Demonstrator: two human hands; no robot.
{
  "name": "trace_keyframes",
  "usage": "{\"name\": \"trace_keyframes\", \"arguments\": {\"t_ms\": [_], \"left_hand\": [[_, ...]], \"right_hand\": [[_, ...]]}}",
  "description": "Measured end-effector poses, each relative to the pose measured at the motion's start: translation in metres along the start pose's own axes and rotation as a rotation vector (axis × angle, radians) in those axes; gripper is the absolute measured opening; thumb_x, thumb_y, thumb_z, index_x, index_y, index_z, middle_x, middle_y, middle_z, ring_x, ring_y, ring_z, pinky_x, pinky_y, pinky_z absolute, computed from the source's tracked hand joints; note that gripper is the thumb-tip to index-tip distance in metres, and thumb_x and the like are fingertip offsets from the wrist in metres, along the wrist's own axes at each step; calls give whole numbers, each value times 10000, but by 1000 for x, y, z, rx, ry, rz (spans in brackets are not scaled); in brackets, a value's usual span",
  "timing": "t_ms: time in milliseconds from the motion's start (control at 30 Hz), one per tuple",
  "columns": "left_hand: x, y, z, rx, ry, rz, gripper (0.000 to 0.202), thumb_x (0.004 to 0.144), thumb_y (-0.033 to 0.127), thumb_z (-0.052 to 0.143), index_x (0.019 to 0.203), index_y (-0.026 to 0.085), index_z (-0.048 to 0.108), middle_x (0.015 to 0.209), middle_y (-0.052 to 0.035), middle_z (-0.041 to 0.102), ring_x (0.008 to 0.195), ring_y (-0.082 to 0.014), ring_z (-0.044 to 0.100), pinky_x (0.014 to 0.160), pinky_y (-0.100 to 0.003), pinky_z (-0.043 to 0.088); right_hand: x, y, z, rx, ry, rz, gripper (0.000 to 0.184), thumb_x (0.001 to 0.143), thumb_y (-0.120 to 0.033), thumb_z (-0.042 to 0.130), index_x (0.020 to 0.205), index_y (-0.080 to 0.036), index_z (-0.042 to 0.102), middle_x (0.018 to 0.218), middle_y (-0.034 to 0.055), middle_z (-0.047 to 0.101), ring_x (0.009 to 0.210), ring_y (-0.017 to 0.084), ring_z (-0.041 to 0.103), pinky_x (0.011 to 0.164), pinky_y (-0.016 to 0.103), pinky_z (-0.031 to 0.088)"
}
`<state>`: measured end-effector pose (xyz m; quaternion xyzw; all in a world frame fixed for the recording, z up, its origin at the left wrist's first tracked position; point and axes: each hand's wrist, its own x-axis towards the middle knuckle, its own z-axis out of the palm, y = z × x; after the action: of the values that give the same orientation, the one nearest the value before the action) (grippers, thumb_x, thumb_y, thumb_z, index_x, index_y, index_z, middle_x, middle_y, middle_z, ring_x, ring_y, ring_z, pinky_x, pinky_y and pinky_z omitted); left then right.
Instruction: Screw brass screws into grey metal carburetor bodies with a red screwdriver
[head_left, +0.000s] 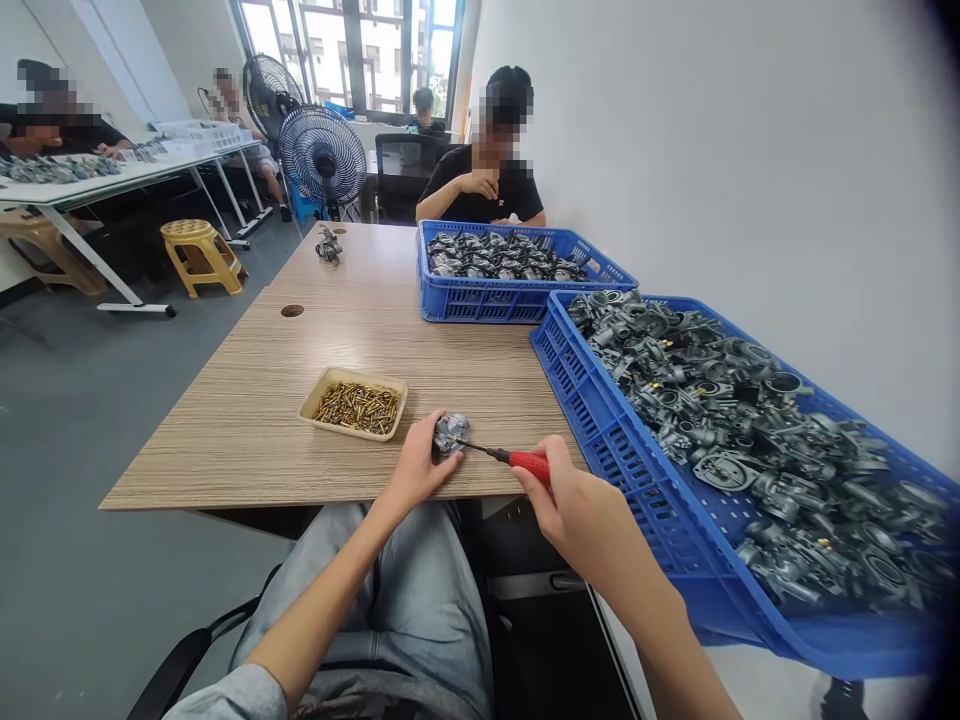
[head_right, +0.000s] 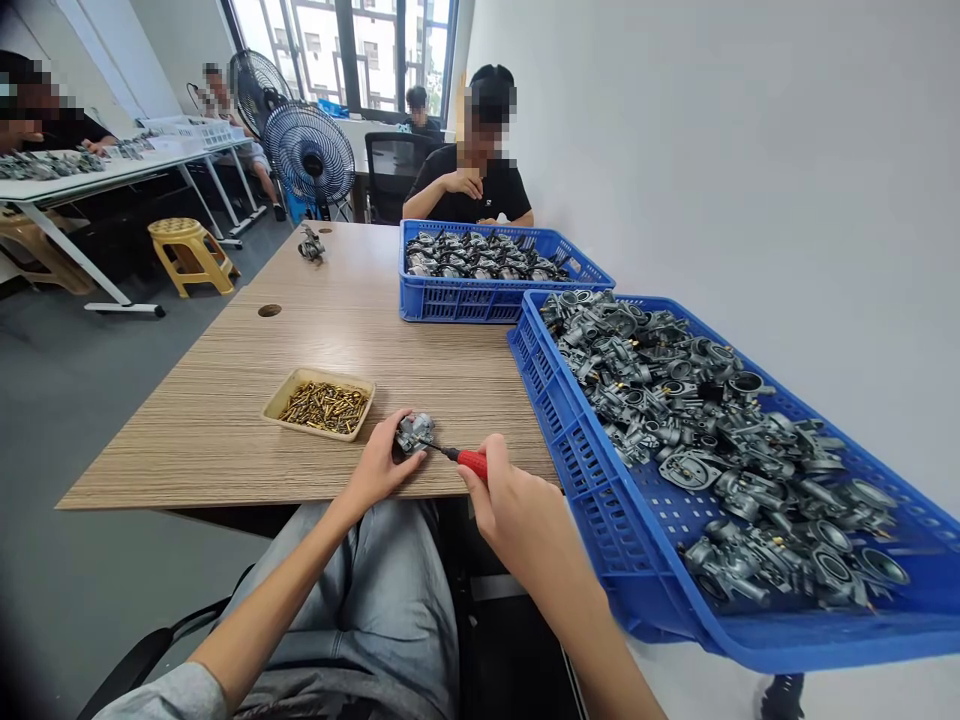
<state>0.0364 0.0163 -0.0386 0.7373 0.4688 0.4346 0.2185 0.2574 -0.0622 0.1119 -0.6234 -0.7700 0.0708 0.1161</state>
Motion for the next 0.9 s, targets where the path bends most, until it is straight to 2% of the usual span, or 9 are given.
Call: {"name": "trace_keyframes", "arguments": {"t_ms": [100, 233, 300, 367, 500, 567, 733, 800, 900], "left_hand": [[0, 0, 0, 1, 3, 2, 678, 882, 322, 697, 1474, 207, 387, 1373, -138, 591, 1250, -285, 547, 1101, -480, 432], [0, 0, 0, -1, -1, -7, 682, 885, 328, 690, 1484, 216, 383, 1383, -137, 585, 1265, -290, 544, 1107, -486, 431], [0, 0, 0, -4, -1, -12, 681, 884, 333, 689, 1483, 220, 386, 1391, -136, 579, 1272, -292, 542, 1111, -488, 428], [0, 0, 0, -7, 2, -14, 680, 884, 336, 689, 1483, 220, 389, 1394, -137, 577, 1276, -293, 541, 1113, -489, 426], [0, 0, 0, -6, 4, -6, 683, 884, 333, 694, 1482, 217, 386, 1378, -138, 587, 1258, -292, 548, 1106, -488, 430], [0, 0, 0, -1, 3, -5, 680, 886, 332, 693, 1481, 214, 386, 1375, -139, 589, 1253, -292, 549, 1102, -487, 431], [-1, 0, 0, -2, 7, -1, 685, 888, 336, 694, 1486, 214, 381, 1389, -138, 580, 1271, -287, 539, 1111, -478, 427], [-1, 0, 0, -1, 8, -3, 687, 890, 337, 694, 1489, 218, 378, 1392, -136, 579, 1271, -285, 541, 1111, -476, 428], [-1, 0, 0, 1, 6, -10, 683, 892, 342, 692, 1488, 221, 382, 1385, -138, 582, 1269, -290, 545, 1107, -480, 432]], "right_hand": [[1, 0, -1, -88, -17, 57, 280, 1055, -462, 378, 1087, -207, 492, 677, 50, 694, 612, 287, 714, 521, 292, 361], [-1, 1, -7, 146, -40, -124, 204, 1065, -353, 371, 1227, -239, 423, 1001, 68, 751, 808, 254, 751, 624, 296, 456], [-3, 0, -7, 180, -42, -170, 172, 1065, -314, 360, 1210, -245, 419, 1060, 73, 746, 848, 245, 751, 646, 295, 468], [-2, -1, -3, 94, -27, -116, 162, 1070, -343, 355, 1151, -235, 443, 924, 64, 750, 761, 252, 748, 591, 289, 439], [0, -1, 4, -143, 14, 37, 290, 1065, -476, 363, 1050, -213, 485, 636, 27, 675, 567, 272, 703, 489, 281, 327], [-1, 0, 3, -98, 4, 4, 288, 1065, -480, 369, 1075, -217, 486, 667, 23, 688, 591, 266, 711, 502, 279, 344], [-4, 0, -3, 173, -23, -155, 174, 1072, -350, 373, 1190, -239, 436, 992, 54, 748, 805, 232, 748, 634, 285, 459], [-3, -1, -1, 102, -12, -128, 174, 1073, -362, 364, 1144, -230, 453, 919, 56, 747, 748, 242, 745, 592, 288, 435], [-2, 0, 4, -97, 17, -20, 283, 1062, -474, 376, 1069, -213, 485, 680, 31, 693, 588, 272, 711, 497, 291, 345]]}}
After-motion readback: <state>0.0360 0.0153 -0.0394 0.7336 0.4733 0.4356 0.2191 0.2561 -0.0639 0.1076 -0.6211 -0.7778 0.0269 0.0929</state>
